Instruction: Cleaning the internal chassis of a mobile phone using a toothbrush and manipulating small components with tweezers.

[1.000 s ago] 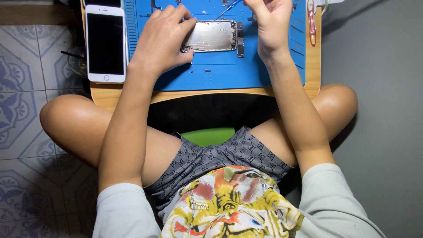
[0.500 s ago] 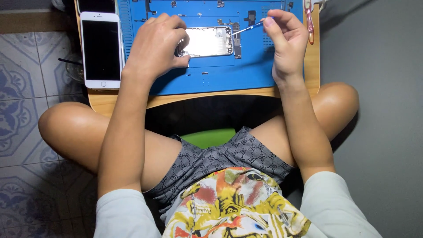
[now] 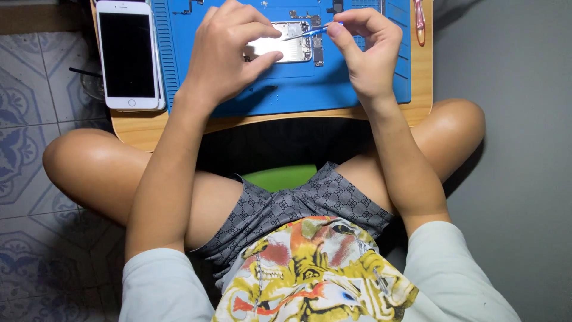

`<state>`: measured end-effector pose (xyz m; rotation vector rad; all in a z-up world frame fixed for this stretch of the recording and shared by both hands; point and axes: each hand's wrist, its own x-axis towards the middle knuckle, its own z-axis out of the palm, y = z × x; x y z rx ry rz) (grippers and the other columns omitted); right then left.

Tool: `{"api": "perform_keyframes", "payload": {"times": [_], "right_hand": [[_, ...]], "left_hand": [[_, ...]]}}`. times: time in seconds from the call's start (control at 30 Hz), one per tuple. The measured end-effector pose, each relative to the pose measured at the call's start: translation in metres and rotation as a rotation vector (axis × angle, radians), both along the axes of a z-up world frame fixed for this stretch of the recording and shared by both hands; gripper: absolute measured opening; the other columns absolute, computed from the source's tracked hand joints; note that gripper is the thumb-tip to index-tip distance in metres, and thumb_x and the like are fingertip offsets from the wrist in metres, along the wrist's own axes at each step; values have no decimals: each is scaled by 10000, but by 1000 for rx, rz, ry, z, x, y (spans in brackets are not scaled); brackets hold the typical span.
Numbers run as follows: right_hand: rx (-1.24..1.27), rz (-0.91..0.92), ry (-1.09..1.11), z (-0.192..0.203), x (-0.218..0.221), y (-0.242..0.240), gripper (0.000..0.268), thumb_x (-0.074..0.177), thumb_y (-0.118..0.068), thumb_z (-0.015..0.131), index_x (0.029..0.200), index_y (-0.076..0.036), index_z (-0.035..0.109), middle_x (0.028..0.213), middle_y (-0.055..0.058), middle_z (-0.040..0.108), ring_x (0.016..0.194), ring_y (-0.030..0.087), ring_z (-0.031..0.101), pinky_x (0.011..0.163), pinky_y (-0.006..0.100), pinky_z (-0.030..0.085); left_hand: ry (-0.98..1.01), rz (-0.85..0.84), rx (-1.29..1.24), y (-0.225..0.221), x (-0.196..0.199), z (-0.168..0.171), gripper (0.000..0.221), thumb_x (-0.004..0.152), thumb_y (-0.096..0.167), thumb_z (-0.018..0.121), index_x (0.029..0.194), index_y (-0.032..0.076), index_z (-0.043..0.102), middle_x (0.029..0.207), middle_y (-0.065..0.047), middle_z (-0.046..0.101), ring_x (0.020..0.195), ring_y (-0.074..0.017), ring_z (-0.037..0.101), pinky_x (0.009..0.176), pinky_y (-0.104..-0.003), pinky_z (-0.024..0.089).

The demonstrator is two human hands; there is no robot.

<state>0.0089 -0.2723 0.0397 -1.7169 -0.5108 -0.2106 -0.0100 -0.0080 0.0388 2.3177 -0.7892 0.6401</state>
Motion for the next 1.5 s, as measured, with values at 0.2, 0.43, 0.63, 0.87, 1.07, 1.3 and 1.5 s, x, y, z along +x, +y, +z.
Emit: {"api": "perform_keyframes", "payload": {"times": [0.2,0.43,0.63,0.87,1.07,1.3,1.5], "right_hand": [[2,-1,-15,-4,2,0,113,1035,45,751,1132,41,693,1034,125,718,941,164,656,938,281,548],[10,-1,-28,-5,3,-1,114,1034,40,752,1132,47,696,1037,144,734,956,184,684,950,293,559],[20,1,-1,-9,4,-1,120,1031,41,748,1139,42,694,1035,129,728,953,169,674,949,286,554],[21,14,-11,-10,4,0,115,1033,25,752,1137,32,704,1044,127,728,955,172,668,954,292,553],[90,-8,18,-9,6,-4,91,1050,0,737,1119,30,687,1028,122,726,950,175,687,937,279,562],[120,6,-21,-3,10,-7,93,1106,-62,678,1167,-5,638,1062,123,685,986,200,659,983,317,548],[8,8,-23,-10,11,6,96,1049,41,700,1111,10,635,1023,96,680,916,148,630,900,265,507]], "left_hand": [[7,7,-105,-13,1,-6,69,933,77,886,886,70,836,964,-12,783,819,-191,580,827,-342,493],[5,32,-141,-12,1,-7,81,944,65,868,877,36,834,918,-52,767,774,-199,574,757,-338,499],[13,42,-167,-13,1,-6,70,952,74,843,897,31,839,921,-52,770,784,-211,591,746,-340,489],[0,61,-144,-15,1,-10,76,940,67,836,871,40,819,911,-50,760,792,-208,595,765,-347,496],[-28,83,-155,-13,-1,-5,61,936,50,832,875,50,823,916,-44,758,782,-197,615,757,-345,500],[-26,72,-200,-12,-4,5,58,890,44,873,858,64,828,901,-36,732,775,-197,606,754,-346,501],[-10,121,-209,-8,-5,10,62,865,59,873,852,90,820,911,-7,748,759,-181,582,692,-326,499]]}}
